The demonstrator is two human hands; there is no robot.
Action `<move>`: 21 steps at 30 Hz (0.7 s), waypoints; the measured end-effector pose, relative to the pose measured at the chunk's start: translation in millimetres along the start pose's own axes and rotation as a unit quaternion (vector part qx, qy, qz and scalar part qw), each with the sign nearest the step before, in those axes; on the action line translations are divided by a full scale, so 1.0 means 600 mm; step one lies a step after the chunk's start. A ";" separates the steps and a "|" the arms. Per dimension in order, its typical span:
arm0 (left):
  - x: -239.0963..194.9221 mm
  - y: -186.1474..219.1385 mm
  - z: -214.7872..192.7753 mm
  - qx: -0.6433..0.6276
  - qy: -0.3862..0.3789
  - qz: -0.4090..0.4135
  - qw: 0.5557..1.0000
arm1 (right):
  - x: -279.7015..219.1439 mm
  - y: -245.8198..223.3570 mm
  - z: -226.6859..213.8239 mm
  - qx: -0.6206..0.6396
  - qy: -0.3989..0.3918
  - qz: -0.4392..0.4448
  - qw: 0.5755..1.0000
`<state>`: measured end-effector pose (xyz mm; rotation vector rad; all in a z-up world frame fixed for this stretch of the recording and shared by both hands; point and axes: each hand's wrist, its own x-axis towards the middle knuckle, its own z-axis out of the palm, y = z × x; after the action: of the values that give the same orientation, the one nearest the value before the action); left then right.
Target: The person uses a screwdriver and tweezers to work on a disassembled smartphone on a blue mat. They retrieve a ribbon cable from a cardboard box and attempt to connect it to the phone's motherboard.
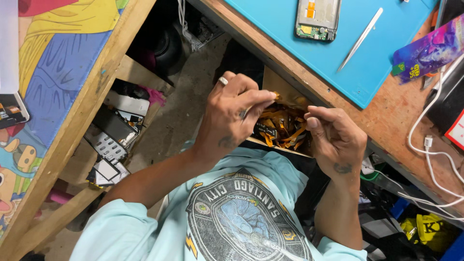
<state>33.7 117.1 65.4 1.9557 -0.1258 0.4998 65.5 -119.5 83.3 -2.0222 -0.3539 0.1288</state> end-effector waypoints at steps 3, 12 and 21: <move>-0.016 0.018 0.000 -0.057 0.012 -0.001 0.998 | -0.008 0.015 -0.002 0.028 0.000 0.078 0.997; -0.068 0.032 0.010 -0.170 -0.107 0.034 0.979 | -0.017 0.044 -0.005 0.172 -0.055 0.111 0.977; -0.084 0.034 0.010 -0.148 -0.151 -0.013 0.977 | -0.027 0.029 -0.013 0.099 0.045 0.067 0.992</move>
<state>-16.7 96.3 60.4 1.7248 -0.3479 0.1517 55.1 -138.4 70.1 -1.8482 -0.1434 0.1498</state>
